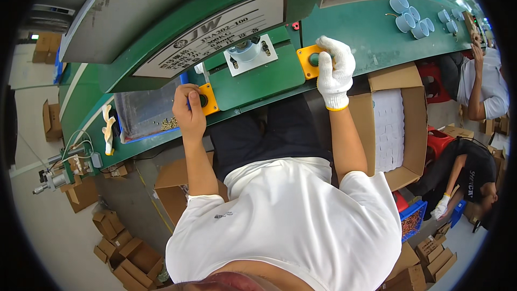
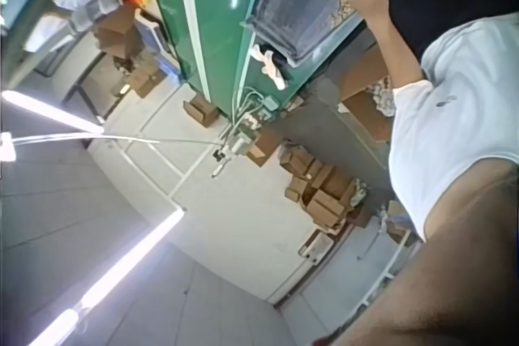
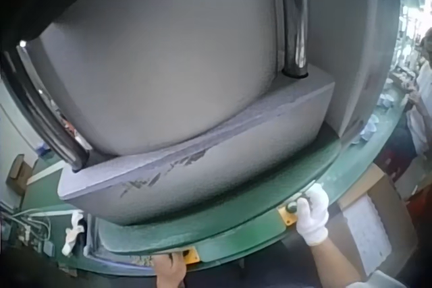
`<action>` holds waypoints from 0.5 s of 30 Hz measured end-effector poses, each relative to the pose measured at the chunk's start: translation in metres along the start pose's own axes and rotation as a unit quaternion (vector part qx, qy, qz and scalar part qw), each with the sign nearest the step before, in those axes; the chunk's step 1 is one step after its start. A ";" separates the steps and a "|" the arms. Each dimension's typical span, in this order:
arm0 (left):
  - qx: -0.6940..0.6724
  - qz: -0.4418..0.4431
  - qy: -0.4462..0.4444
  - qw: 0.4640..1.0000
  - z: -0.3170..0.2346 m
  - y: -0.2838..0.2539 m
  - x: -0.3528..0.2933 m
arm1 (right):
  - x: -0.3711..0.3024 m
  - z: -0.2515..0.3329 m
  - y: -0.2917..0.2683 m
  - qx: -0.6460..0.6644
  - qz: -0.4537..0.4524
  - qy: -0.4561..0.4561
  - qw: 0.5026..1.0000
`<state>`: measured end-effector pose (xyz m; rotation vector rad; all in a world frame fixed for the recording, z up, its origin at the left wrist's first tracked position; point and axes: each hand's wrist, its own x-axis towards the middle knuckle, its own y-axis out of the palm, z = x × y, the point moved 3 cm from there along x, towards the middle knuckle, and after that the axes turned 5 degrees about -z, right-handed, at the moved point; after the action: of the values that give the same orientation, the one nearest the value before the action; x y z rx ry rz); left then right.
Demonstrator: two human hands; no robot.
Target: Manually place small metal components into a press machine and operate the machine to assemble electronic parts.
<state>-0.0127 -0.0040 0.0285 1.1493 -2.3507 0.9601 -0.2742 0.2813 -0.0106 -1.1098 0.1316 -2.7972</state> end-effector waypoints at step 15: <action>0.015 0.003 0.043 0.999 -0.040 0.001 0.044 | 0.006 0.007 -0.002 -0.021 -0.005 -0.017 1.000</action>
<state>-0.0393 0.0002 0.0818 1.0913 -2.2807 1.0292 -0.2741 0.2816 -0.0009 -1.1700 0.1817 -2.7945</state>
